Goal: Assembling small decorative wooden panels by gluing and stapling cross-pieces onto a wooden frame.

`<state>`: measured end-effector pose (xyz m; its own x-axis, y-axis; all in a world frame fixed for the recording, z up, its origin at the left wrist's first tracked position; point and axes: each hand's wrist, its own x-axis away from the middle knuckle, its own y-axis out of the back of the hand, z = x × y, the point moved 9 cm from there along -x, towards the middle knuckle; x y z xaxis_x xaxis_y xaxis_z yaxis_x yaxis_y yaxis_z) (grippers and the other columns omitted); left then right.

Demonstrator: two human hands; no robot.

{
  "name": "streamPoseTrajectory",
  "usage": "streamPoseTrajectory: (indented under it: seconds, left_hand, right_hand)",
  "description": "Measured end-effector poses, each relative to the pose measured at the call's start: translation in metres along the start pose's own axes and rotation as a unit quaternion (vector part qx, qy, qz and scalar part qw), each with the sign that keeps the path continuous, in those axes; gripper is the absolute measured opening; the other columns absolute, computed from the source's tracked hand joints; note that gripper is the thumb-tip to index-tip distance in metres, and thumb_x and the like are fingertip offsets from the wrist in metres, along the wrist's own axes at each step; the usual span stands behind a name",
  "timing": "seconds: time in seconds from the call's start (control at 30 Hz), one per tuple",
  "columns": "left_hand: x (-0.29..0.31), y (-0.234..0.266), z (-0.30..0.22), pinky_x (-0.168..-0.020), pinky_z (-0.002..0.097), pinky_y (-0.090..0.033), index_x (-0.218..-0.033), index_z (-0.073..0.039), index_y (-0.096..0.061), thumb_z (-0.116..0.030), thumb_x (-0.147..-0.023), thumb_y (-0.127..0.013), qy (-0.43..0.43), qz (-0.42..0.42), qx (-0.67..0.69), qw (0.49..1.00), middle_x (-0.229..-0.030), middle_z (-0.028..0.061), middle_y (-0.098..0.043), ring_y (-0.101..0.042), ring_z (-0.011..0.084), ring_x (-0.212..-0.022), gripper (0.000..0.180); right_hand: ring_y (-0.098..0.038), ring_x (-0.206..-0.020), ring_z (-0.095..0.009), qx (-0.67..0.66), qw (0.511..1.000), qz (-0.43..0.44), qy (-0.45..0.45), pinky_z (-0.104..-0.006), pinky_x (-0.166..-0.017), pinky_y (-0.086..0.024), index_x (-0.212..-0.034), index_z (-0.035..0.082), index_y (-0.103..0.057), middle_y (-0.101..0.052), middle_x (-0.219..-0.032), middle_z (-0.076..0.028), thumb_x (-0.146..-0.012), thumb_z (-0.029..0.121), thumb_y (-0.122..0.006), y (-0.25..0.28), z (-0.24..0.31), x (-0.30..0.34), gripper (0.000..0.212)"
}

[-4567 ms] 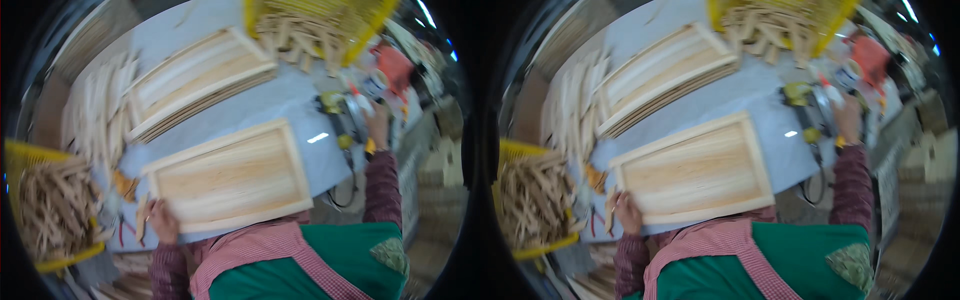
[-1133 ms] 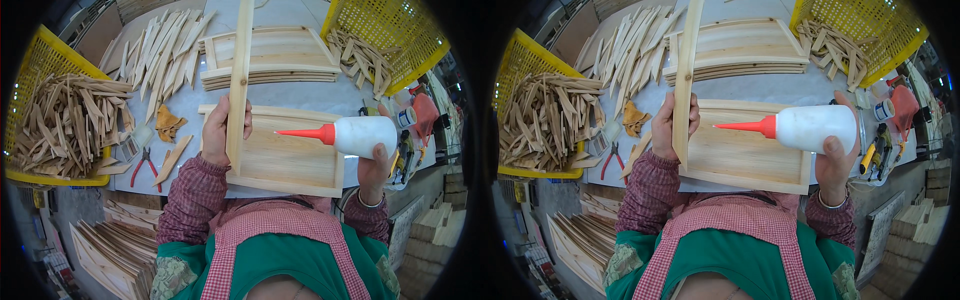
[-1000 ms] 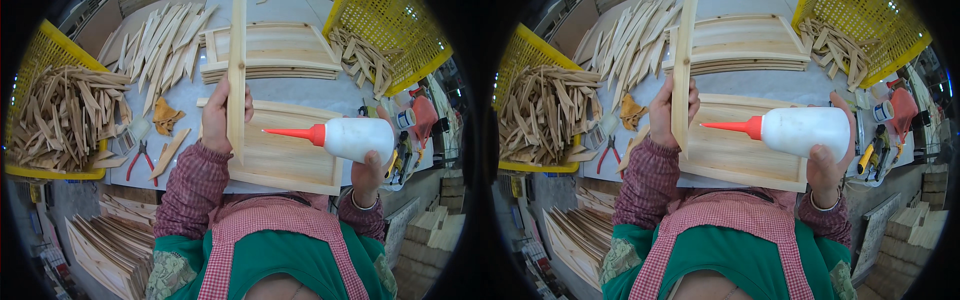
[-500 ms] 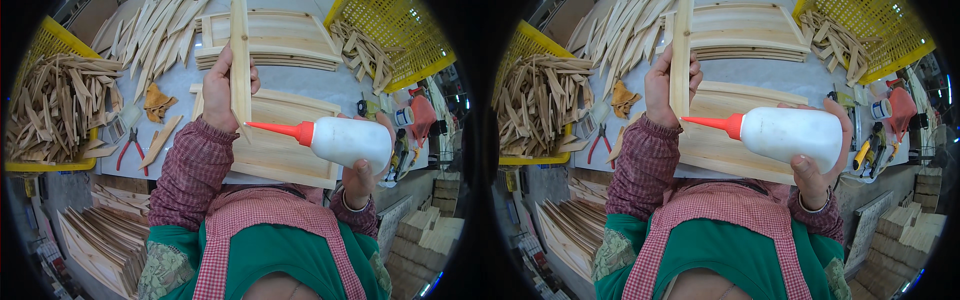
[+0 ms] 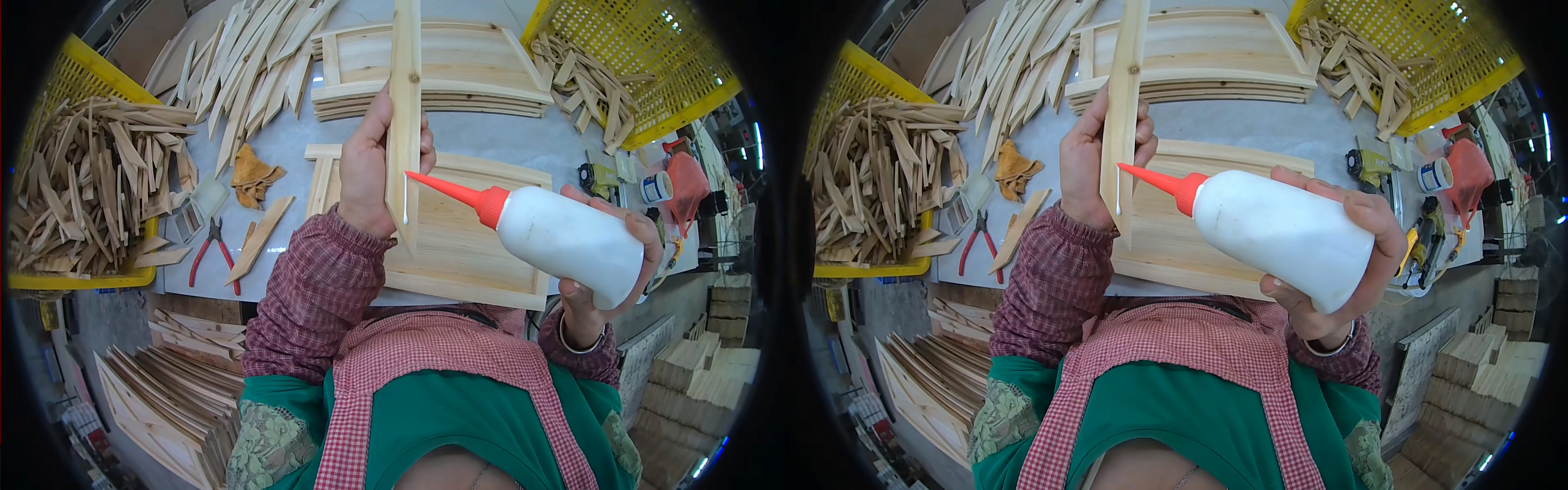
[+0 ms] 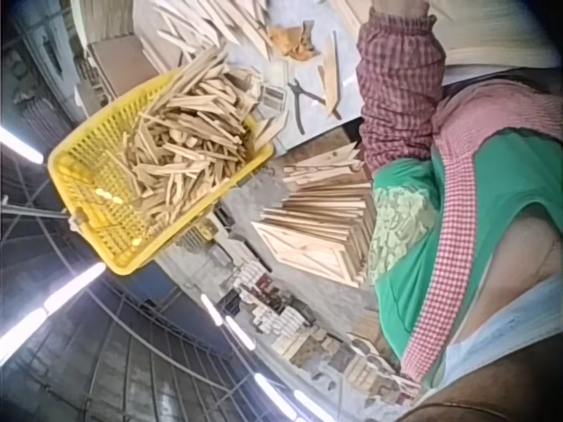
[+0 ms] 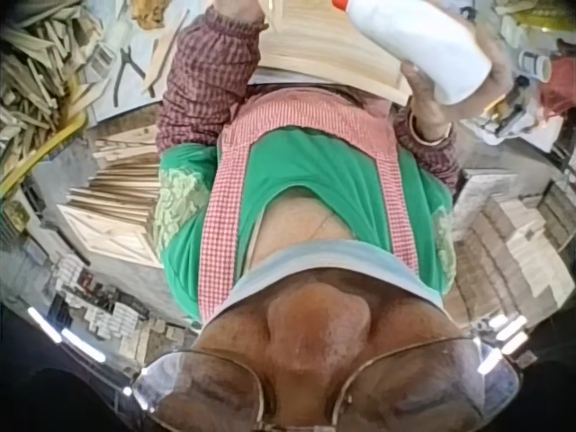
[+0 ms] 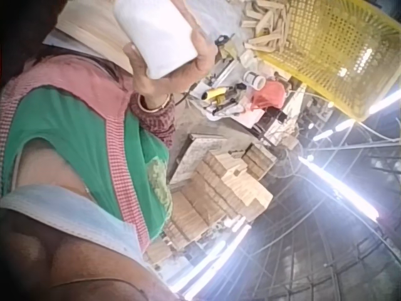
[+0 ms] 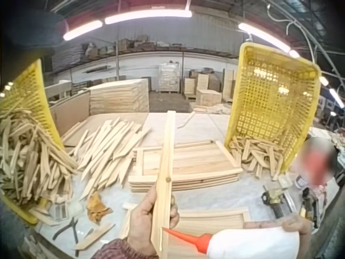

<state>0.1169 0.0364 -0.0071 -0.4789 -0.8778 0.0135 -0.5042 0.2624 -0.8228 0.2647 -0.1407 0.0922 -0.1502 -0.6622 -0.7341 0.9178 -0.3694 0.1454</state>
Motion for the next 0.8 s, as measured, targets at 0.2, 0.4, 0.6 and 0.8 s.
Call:
streamPoseTrajectory:
  seconds: [0.2,0.4,0.6,0.8]
  left_hand:
    - [0.010,-0.007,0.007,-0.049,0.0238,-0.040,-0.130,-0.011,-0.044,-0.032,-0.099,-0.039,0.019,0.038,-0.023,0.999,-0.080,0.0007,-0.051,-0.049,0.0099,-0.063,0.038]
    - [0.023,-0.013,0.015,-0.048,0.0223,-0.039,-0.122,-0.009,-0.045,-0.032,-0.100,-0.035,0.054,0.043,-0.019,0.997,-0.083,0.0032,-0.050,-0.046,0.0109,-0.063,0.034]
    - [0.036,-0.008,0.023,-0.048,0.0234,-0.040,-0.141,-0.011,-0.032,-0.034,-0.100,-0.033,0.073,0.066,-0.024,0.995,-0.083,0.0027,-0.048,-0.047,0.0107,-0.063,0.047]
    - [0.046,-0.005,0.028,-0.048,0.0233,-0.040,-0.143,-0.010,-0.029,-0.035,-0.100,-0.033,0.094,0.081,-0.040,0.991,-0.083,0.0040,-0.048,-0.047,0.0111,-0.062,0.050]
  right_hand:
    - [-0.058,-0.105,-0.043,0.108,0.992,0.015,0.057,-0.0503,-0.088,-0.051,-0.128,0.003,-0.032,-0.053,-0.115,-0.023,-0.074,0.032,-0.078,-0.003,0.005,-0.017,0.076]
    - [-0.059,-0.104,-0.037,0.090,0.990,0.022,0.106,-0.0436,-0.086,-0.051,-0.126,-0.001,-0.032,-0.048,-0.114,-0.019,-0.073,0.015,-0.079,-0.005,0.003,-0.043,0.073]
    - [-0.059,-0.105,-0.028,0.156,0.983,-0.013,0.101,-0.0349,-0.086,-0.049,-0.126,-0.001,-0.035,-0.050,-0.111,-0.015,-0.076,0.010,-0.077,-0.001,-0.004,-0.062,0.067]
    - [-0.058,-0.101,-0.022,0.186,0.975,-0.065,0.104,-0.0313,-0.085,-0.048,-0.124,0.000,-0.040,-0.052,-0.111,-0.011,-0.076,0.011,-0.077,0.013,-0.016,-0.086,0.061]
